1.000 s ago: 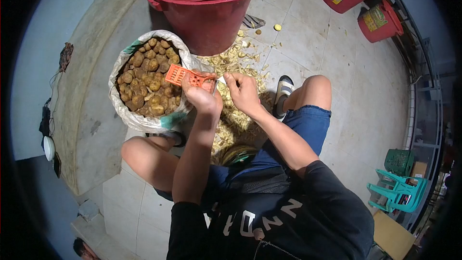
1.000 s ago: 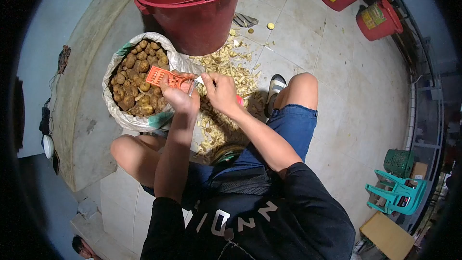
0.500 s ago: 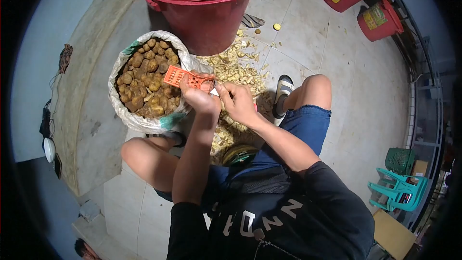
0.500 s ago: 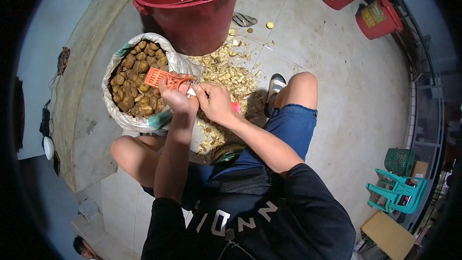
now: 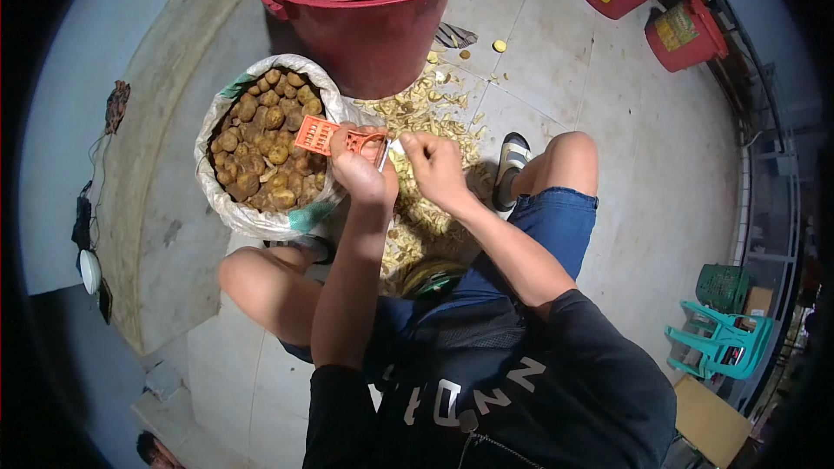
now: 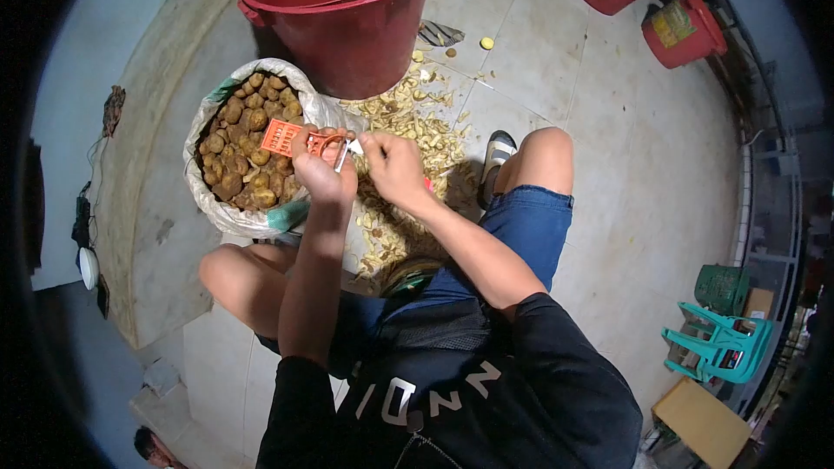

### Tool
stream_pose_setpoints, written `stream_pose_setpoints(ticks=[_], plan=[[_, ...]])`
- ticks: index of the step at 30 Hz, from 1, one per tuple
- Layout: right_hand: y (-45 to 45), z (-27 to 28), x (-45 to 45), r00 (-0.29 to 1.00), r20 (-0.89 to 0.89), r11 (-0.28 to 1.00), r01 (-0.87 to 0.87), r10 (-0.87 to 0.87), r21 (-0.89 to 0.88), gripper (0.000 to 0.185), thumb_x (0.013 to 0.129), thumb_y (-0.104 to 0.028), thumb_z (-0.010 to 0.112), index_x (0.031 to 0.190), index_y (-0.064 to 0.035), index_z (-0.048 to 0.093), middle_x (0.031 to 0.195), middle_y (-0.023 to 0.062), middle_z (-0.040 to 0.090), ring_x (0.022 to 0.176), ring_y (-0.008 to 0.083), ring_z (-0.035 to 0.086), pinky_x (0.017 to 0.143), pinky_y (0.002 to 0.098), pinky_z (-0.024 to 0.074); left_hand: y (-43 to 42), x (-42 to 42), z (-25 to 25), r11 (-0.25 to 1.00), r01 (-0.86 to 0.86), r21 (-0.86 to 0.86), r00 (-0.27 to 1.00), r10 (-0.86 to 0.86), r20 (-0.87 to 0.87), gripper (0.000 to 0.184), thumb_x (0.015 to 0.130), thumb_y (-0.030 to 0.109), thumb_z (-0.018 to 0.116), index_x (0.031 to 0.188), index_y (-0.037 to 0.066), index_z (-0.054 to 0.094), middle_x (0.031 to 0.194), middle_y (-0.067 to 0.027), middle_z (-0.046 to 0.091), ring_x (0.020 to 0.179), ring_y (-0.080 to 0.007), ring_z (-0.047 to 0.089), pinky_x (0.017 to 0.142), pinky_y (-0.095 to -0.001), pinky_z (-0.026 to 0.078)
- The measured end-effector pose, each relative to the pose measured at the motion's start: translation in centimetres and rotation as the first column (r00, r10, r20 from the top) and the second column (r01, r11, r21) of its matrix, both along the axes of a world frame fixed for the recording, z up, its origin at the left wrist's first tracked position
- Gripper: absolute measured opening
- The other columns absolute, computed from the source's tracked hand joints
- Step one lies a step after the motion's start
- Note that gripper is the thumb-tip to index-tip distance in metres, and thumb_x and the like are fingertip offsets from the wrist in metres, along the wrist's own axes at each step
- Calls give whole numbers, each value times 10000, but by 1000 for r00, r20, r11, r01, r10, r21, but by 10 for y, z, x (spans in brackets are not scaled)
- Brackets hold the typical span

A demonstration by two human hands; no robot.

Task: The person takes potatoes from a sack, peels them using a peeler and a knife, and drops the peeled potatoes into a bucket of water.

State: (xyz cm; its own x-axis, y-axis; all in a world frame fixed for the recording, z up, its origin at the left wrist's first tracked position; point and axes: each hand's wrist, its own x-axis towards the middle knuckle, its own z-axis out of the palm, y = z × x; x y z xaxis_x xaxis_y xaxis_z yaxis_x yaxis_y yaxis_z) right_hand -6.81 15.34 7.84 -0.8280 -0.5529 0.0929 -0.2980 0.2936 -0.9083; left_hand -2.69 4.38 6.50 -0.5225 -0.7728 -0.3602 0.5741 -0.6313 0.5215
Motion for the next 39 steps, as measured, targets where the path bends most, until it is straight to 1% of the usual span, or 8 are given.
stream_pose_setpoints(ticks=[4, 7, 14, 22, 26, 28, 37, 39], plan=[[2, -7, -6, 998, 65, 999, 27, -24, -41, 401, 955, -245, 557, 676, 42, 529, 527, 152, 455, 504, 181, 386, 507, 386, 352, 4, -7, 14, 994, -59, -97, 990, 71, 121, 146, 862, 130, 571, 941, 47, 482, 681, -64, 511, 578, -198, 583, 483, -311, 473], [2, -11, -7, 996, 85, 999, 30, -26, -41, 413, 955, -257, 561, 672, 41, 517, 526, 143, 446, 509, 165, 372, 510, 384, 349, -9, 1, -11, 997, 31, -77, 997, -26, 70, 172, 862, 158, 561, 963, 51, 474, 705, -79, 520, 541, -196, 553, 464, -296, 457], [2, -12, -6, 997, 75, 999, 25, -22, -46, 419, 958, -270, 557, 682, 43, 529, 528, 149, 459, 506, 172, 391, 517, 385, 362, -4, 2, -4, 980, 123, -159, 992, -126, -12, 561, 857, 319, 322, 1283, -29, 435, 723, -129, 571, 732, -260, 588, 669, -438, 510], [1, 1, -1, 998, -38, 999, 41, -40, 12, 359, 951, -251, 560, 712, 18, 574, 579, 201, 518, 503, 328, 497, 515, 415, 391, -5, 4, -7, 970, 118, -213, 990, -132, -53, 532, 840, 278, 323, 1234, -44, 479, 786, -161, 613, 744, -273, 595, 698, -427, 517], [-1, -5, -1, 979, -188, 995, 67, -79, -70, 415, 958, -233, 564, 633, 16, 492, 496, 116, 395, 456, 172, 352, 462, 359, 309, -1, 5, 1, 980, 64, -186, 998, -59, 35, 499, 841, 272, 315, 1196, -24, 503, 783, -155, 606, 745, -264, 585, 713, -396, 506], [0, -5, 2, 976, -210, 999, 50, -51, -6, 330, 941, -218, 561, 699, 5, 560, 627, 201, 532, 562, 392, 538, 528, 442, 403, -1, 5, 2, 988, 49, -145, 999, -48, 14, 488, 843, 275, 315, 1177, -32, 495, 777, -157, 587, 735, -279, 577, 704, -430, 507], [0, 0, 11, 970, -242, 998, -47, 35, -45, 329, 941, -215, 547, 700, 7, 570, 651, 210, 540, 593, 394, 554, 538, 449, 404, -2, 5, 1, 995, 11, -96, 1000, -10, 6, 438, 844, 277, 311, 1114, -16, 494, 770, -147, 553, 725, -288, 555, 692, -466, 508], [-3, -3, 2, 992, -126, 999, 19, -14, 40, 323, 936, -214, 556, 704, 10, 573, 652, 206, 546, 598, 393, 557, 554, 446, 417, 0, 7, 1, 996, 8, -85, 1000, -8, 4, 428, 845, 276, 310, 1104, -9, 496, 771, -147, 554, 725, -287, 553, 695, -469, 507]])
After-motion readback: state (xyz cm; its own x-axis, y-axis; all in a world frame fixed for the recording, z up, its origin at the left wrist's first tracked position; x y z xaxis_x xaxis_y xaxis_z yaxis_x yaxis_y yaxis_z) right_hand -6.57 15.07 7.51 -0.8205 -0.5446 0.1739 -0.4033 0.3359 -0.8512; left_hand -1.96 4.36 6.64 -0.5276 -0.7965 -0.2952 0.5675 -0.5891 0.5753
